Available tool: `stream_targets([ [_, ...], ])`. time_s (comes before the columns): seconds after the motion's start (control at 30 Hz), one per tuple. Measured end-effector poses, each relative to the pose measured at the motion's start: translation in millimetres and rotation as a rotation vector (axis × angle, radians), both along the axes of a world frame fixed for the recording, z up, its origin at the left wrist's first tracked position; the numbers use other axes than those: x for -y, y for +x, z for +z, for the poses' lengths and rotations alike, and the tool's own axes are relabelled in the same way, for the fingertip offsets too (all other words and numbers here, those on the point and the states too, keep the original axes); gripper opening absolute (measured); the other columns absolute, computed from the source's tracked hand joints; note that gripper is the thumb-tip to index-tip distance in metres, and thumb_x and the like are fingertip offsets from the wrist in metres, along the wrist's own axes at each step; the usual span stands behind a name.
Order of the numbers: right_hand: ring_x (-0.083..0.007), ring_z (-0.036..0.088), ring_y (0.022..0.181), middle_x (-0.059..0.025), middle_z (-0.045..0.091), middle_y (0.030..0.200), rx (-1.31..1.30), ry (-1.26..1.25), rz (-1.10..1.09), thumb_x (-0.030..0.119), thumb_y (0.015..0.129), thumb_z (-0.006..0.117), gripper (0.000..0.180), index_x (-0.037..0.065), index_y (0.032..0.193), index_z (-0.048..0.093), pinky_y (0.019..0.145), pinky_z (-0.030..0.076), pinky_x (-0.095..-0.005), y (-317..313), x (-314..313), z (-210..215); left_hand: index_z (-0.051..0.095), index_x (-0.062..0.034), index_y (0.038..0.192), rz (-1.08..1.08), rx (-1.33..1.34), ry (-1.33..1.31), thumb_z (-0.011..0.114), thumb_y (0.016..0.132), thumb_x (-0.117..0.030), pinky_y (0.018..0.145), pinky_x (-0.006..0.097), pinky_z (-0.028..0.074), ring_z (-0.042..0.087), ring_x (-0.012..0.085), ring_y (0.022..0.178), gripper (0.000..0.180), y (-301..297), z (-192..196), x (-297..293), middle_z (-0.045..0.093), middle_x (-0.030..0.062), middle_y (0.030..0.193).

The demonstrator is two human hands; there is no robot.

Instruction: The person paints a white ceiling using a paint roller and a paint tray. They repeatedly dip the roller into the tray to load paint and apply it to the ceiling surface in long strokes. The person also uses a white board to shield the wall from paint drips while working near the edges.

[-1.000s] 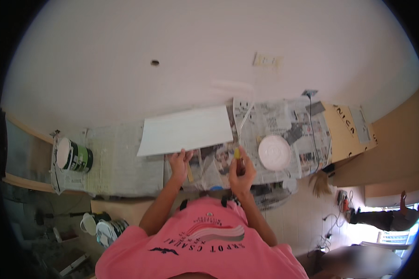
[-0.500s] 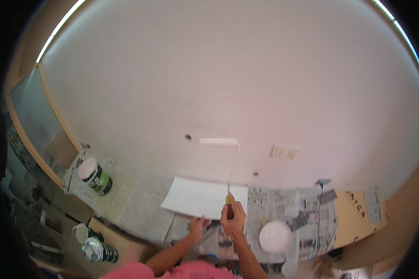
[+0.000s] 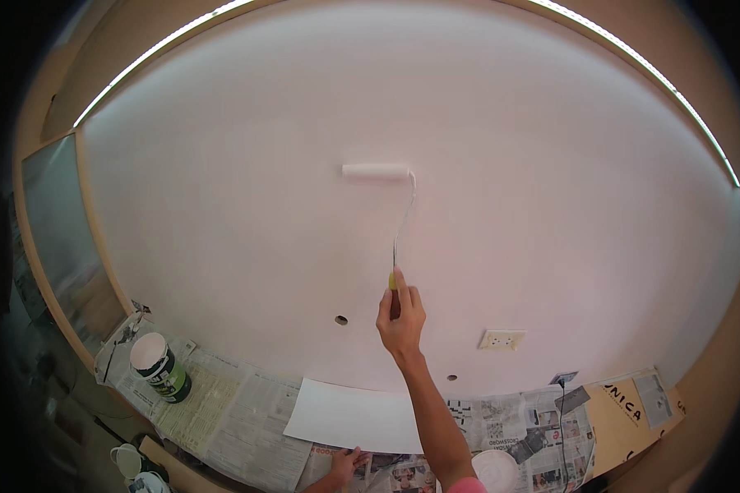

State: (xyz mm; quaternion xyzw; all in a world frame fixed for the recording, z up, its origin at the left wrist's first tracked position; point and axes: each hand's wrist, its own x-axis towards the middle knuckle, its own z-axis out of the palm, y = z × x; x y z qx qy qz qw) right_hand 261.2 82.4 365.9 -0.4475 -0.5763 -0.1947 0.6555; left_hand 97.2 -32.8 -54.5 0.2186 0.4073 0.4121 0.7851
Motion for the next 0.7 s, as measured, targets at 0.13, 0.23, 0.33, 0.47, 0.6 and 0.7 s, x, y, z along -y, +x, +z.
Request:
stream_targets([
  [0.13,-0.0164,0.051,0.058,-0.0081,0.052,0.074,0.011,0.074,-0.018,-0.002,0.09,0.06,0.045,0.001,0.134,0.056,0.051,0.042,-0.0313,-7,-20,78,0.053,0.008,0.122,-0.036,0.033,0.015,0.055,0.1,-0.009,0.087,0.039,0.061,0.068,0.0304,0.102,0.028,-1,-27,-4,0.066,0.0197,0.112],
  [0.23,-0.018,0.051,0.059,-0.0092,0.053,0.072,0.02,0.205,0.025,-0.001,0.09,0.059,0.043,-0.001,0.133,0.056,0.055,0.044,-0.0334,-13,-36,152,0.045,-0.0126,0.141,-0.169,-0.09,0.004,0.066,0.094,-0.036,0.056,0.046,0.057,0.063,0.0286,0.107,0.057,0,-50,-4,0.061,0.0104,0.126],
  [0.33,-0.019,0.052,0.06,-0.0096,0.053,0.072,0.014,0.214,0.039,-0.001,0.091,0.059,0.042,-0.001,0.132,0.056,0.056,0.044,-0.034,-16,-42,202,0.047,-0.0107,0.14,-0.135,-0.103,0.004,0.065,0.095,-0.034,0.053,0.043,0.056,0.065,0.0276,0.1,0.054,3,-64,-2,0.063,0.0096,0.122],
  [0.47,-0.0194,0.053,0.061,-0.0098,0.053,0.071,0.038,0.21,0.023,-0.001,0.09,0.059,0.042,-0.001,0.132,0.057,0.056,0.045,-0.034,-15,-35,187,0.046,-0.0088,0.139,-0.145,-0.071,-0.003,0.065,0.095,-0.034,0.052,0.041,0.055,0.066,0.0275,0.1,0.054,4,-68,-2,0.063,0.0109,0.121],
  [0.6,-0.0187,0.052,0.06,-0.009,0.052,0.073,0.008,0.087,-0.032,-0.003,0.089,0.059,0.045,0.0,0.134,0.056,0.054,0.044,-0.0322,-25,-3,99,0.045,-0.0079,0.139,-0.115,-0.1,0.022,0.065,0.095,-0.029,0.053,0.04,0.056,0.066,0.0284,0.102,0.053,4,-68,-2,0.062,0.0124,0.122],
  [0.7,-0.0163,0.053,0.059,-0.0081,0.053,0.074,-0.02,-0.021,-0.03,-0.004,0.089,0.061,0.046,0.0,0.134,0.056,0.052,0.044,-0.0304,-37,25,45,0.044,-0.0086,0.139,-0.097,-0.101,0.025,0.066,0.095,-0.025,0.054,0.04,0.057,0.066,0.0296,0.102,0.052,1,-63,5,0.06,0.0132,0.123],
])
